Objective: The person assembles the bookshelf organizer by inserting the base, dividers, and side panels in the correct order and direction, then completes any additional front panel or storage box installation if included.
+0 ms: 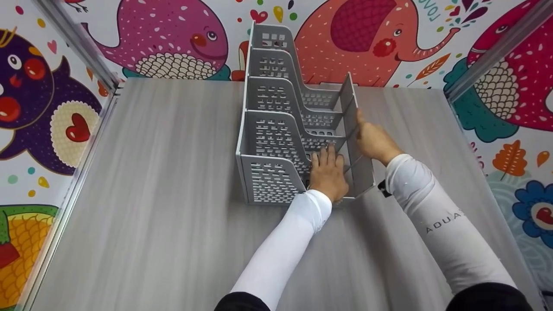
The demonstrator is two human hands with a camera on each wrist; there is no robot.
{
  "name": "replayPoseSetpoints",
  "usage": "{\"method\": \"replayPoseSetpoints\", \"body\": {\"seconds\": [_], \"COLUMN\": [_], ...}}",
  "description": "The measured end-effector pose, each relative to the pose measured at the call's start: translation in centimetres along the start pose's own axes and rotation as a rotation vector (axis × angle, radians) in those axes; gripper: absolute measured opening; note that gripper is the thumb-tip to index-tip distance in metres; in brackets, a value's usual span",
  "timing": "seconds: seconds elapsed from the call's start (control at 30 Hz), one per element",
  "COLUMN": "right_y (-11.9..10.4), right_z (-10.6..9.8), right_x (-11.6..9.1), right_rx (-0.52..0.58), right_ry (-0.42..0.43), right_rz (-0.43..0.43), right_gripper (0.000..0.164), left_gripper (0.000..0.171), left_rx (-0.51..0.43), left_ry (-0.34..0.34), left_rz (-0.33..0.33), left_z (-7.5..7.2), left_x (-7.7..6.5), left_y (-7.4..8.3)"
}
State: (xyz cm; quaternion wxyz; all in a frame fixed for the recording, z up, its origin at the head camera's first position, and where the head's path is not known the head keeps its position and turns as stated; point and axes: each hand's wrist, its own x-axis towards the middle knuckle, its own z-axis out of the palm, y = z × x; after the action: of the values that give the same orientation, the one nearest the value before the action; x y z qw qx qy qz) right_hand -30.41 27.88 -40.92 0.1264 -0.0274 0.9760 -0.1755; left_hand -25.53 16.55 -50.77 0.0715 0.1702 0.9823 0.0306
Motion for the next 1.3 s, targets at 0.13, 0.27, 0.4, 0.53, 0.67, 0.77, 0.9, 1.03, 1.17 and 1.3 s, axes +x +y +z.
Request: {"method": "replayPoseSetpoints", "body": {"seconds": [0.13,0.27,0.4,0.53,0.67,0.77,0.9,1.03,1.17,1.3], "right_y": [-0.1,-0.1,-0.4,-0.6,-0.5,-0.3,-0.5,-0.7,-0.9,-1.1], "right_z": [-0.1,0.1,0.3,0.3,0.5,0.8,1.1,0.9,0.4,0.2], "right_x": [-0.1,-0.2,-0.2,-0.1,-0.2,-0.3,-0.1,0.3,0.8,1.9], "right_rx": [-0.017,-0.034,-0.030,-0.039,-0.058,-0.060,-0.034,-0.034,-0.015,-0.010], "right_ry": [0.017,0.048,0.040,0.020,0.041,0.067,0.082,0.043,-0.039,-0.040], "right_rz": [-0.014,-0.037,-0.020,-0.021,-0.024,-0.025,-0.018,0.007,0.070,0.100], "right_gripper": [0.078,0.080,0.080,0.080,0.080,0.082,0.082,0.076,0.074,0.074], "left_gripper": [0.058,0.060,0.062,0.063,0.063,0.064,0.064,0.064,0.064,0.063], "left_rx": [-0.006,-0.004,0.007,0.008,0.002,-0.001,0.010,0.018,0.021,0.018], "left_ry": [-0.005,-0.027,-0.046,-0.057,-0.054,-0.053,-0.036,-0.011,-0.028,-0.040], "left_rz": [-0.002,-0.002,-0.002,-0.006,0.003,0.004,-0.010,-0.011,0.001,0.007], "left_z": [0.0,-0.1,-0.1,0.0,-0.1,-0.2,-0.4,-0.3,-0.2,-0.3], "left_x": [0.1,0.1,0.1,0.0,0.0,0.1,0.2,0.3,0.2,0.1], "left_y": [0.0,-0.2,-0.3,-0.3,-0.3,-0.2,-0.4,-0.5,-0.2,0.0]}}
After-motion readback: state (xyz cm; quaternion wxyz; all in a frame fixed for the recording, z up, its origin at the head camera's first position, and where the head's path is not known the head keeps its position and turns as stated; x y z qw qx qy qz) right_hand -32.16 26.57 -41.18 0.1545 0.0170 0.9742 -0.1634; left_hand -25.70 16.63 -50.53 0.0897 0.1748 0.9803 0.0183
